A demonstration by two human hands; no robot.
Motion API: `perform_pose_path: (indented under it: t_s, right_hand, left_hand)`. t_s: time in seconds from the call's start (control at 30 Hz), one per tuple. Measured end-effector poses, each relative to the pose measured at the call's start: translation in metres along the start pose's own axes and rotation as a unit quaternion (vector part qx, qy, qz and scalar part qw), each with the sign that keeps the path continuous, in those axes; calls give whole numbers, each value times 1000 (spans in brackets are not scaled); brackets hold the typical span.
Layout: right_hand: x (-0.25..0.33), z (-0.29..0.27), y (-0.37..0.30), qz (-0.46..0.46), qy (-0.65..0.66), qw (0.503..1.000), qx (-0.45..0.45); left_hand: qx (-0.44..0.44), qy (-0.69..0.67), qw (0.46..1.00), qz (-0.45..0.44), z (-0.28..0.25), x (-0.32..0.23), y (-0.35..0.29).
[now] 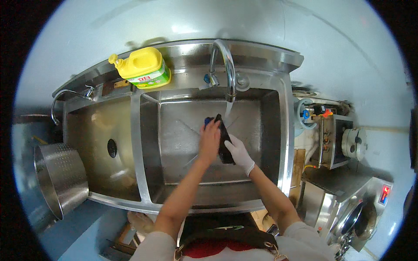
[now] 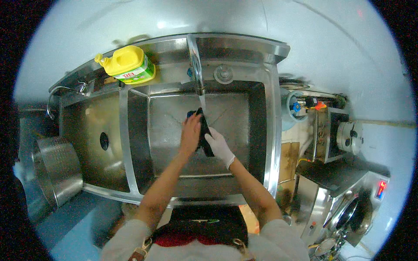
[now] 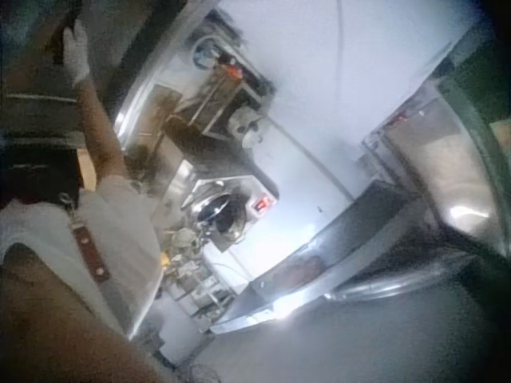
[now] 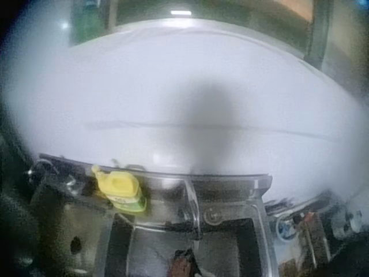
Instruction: The person assembles a dish by adding cooked meat and sausages to a bowl containing noodles and vegetables. They retrieve meat from a refrigerator, place it into the bowl, and then move the bowl to a counter. The person also washes a bowl in the sink using a sponge.
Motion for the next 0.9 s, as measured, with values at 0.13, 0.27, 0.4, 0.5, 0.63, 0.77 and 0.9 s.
perform_pose_path:
  t_s: [0.13,0.27,0.4,0.5,0.63,0.77,0.9]
  right_hand:
    - [5,-3,-3,-7,-8,1000,-12]
    - [-2,-10,48,-32,32,995,-94]
    - [-27,-16,85,24,230,951,-206]
    - [-30,-9,87,51,315,923,-214]
    - [-35,7,57,102,370,905,-183]
    - [-8,17,21,151,333,924,-110]
    - [-3,8,14,171,283,943,-28]
  left_hand:
    - [211,-276,895,-279,1,25,59]
    - [27,-98,994,-26,9,-18,67]
    - [-110,82,986,99,0,-58,8]
    - [-163,94,981,47,-1,-43,-40]
    - [-166,-305,925,-155,34,52,-57]
    - [5,-669,681,-297,28,74,-36]
    - [87,-620,717,-307,8,83,1]
Point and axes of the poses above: each hand's wrist, its own y-axis towards the middle knuckle, its own z-axis out of the palm, x = y × z, the point moved 2 cm from there along y, towards the middle knuckle, and after that the axes turned 13 degrees about -z, right-handed, at the moved point
